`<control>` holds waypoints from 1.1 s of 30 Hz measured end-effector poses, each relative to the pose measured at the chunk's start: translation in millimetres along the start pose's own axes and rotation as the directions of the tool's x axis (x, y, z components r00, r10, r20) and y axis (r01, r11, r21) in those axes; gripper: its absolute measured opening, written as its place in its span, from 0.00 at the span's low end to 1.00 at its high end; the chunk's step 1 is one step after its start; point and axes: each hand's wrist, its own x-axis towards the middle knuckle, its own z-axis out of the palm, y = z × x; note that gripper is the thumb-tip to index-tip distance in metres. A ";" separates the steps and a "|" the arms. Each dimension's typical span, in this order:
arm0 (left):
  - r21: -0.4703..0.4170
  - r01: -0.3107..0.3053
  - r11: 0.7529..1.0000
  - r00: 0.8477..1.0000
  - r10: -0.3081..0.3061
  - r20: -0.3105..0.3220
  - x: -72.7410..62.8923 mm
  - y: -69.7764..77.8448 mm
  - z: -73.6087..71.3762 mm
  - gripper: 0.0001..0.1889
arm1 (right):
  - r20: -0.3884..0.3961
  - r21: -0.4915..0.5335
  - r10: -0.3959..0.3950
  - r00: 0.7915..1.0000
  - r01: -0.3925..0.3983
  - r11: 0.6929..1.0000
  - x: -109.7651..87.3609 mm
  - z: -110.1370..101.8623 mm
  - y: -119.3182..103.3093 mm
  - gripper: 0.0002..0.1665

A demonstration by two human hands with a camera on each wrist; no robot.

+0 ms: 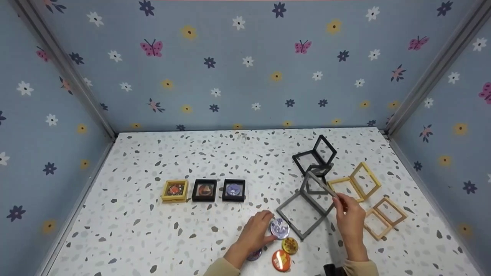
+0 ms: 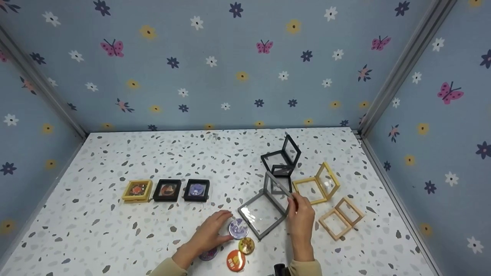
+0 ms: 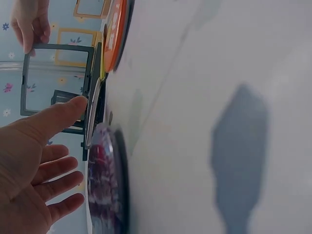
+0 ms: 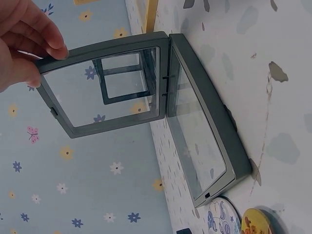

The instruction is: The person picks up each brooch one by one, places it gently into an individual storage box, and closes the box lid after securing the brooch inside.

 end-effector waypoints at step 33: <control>0.119 -0.050 0.992 0.995 0.038 0.097 13.4 12.7 4.6 0.24 | -0.002 0.014 -0.007 1.000 0.007 1.000 -1.6 0.4 0.9 0.09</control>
